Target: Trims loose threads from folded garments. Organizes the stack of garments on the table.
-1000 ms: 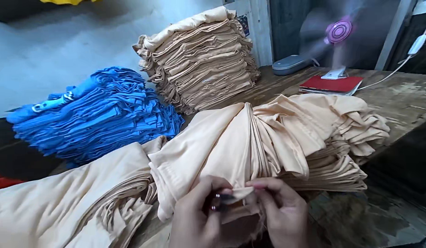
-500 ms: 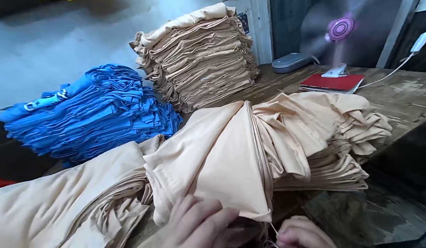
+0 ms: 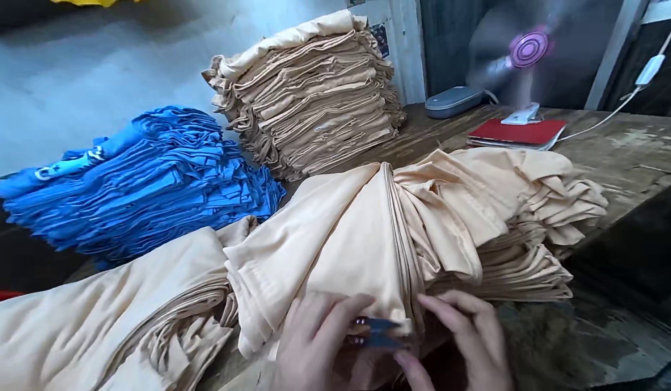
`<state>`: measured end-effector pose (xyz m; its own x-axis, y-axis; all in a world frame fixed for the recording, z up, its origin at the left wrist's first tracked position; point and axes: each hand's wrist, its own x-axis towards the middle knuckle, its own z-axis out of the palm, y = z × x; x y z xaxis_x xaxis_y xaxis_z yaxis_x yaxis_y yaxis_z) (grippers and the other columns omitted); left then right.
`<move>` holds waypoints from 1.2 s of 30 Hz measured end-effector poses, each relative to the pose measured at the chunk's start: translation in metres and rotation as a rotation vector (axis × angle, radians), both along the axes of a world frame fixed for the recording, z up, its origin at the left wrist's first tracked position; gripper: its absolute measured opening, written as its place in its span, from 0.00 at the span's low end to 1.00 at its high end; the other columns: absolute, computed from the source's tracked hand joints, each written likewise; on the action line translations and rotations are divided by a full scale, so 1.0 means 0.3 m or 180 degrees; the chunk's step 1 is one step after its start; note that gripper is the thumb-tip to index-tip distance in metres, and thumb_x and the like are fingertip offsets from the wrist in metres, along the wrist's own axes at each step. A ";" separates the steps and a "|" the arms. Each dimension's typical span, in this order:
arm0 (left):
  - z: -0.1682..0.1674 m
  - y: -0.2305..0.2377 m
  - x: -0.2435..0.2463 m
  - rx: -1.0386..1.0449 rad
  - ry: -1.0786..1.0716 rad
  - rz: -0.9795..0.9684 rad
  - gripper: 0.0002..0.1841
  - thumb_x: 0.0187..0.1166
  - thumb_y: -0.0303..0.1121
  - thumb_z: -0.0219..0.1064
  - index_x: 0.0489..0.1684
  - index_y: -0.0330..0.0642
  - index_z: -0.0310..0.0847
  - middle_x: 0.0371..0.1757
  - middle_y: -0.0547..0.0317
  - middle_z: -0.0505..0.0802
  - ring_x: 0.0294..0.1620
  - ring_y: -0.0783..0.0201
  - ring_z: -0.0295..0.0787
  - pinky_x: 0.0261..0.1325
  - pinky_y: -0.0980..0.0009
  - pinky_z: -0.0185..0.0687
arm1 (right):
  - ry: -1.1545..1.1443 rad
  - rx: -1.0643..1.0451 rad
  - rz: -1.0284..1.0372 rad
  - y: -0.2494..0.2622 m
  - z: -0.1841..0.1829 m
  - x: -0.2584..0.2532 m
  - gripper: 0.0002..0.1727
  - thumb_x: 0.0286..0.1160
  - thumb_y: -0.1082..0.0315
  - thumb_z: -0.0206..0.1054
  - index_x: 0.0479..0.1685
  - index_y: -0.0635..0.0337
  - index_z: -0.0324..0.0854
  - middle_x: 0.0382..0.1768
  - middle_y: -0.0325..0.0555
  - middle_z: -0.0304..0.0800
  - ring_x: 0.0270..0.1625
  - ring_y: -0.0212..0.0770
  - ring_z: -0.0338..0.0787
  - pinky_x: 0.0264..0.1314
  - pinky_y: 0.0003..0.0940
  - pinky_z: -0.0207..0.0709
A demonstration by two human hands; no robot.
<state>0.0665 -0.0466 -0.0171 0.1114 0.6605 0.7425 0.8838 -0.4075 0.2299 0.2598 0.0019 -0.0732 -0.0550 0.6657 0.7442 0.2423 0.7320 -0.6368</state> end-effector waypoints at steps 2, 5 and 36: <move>0.006 0.015 -0.037 -0.0090 -0.0221 -0.0008 0.07 0.66 0.37 0.76 0.38 0.54 0.93 0.34 0.67 0.89 0.40 0.74 0.85 0.43 0.76 0.82 | 0.0001 0.0141 0.0136 0.013 0.002 -0.021 0.09 0.68 0.54 0.81 0.40 0.44 0.93 0.55 0.40 0.88 0.67 0.38 0.81 0.73 0.39 0.74; 0.038 0.030 -0.122 0.0147 -0.0509 -0.0005 0.04 0.68 0.37 0.76 0.36 0.54 0.92 0.32 0.70 0.88 0.32 0.82 0.79 0.32 0.86 0.74 | -0.0088 0.0448 0.0455 0.021 -0.003 -0.009 0.10 0.77 0.52 0.74 0.35 0.46 0.88 0.48 0.35 0.87 0.62 0.32 0.83 0.70 0.31 0.74; -0.026 -0.047 0.079 -0.0191 0.0460 0.0383 0.09 0.80 0.41 0.71 0.52 0.55 0.92 0.45 0.58 0.92 0.44 0.60 0.85 0.50 0.58 0.73 | -0.0289 0.0121 0.0000 -0.008 -0.051 0.044 0.09 0.66 0.61 0.78 0.40 0.52 0.88 0.51 0.43 0.90 0.60 0.36 0.86 0.64 0.34 0.80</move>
<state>0.0903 -0.0607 -0.0249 0.1317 0.7180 0.6835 0.9509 -0.2864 0.1176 0.2731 -0.0005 -0.0886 -0.1232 0.6372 0.7608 0.2978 0.7551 -0.5841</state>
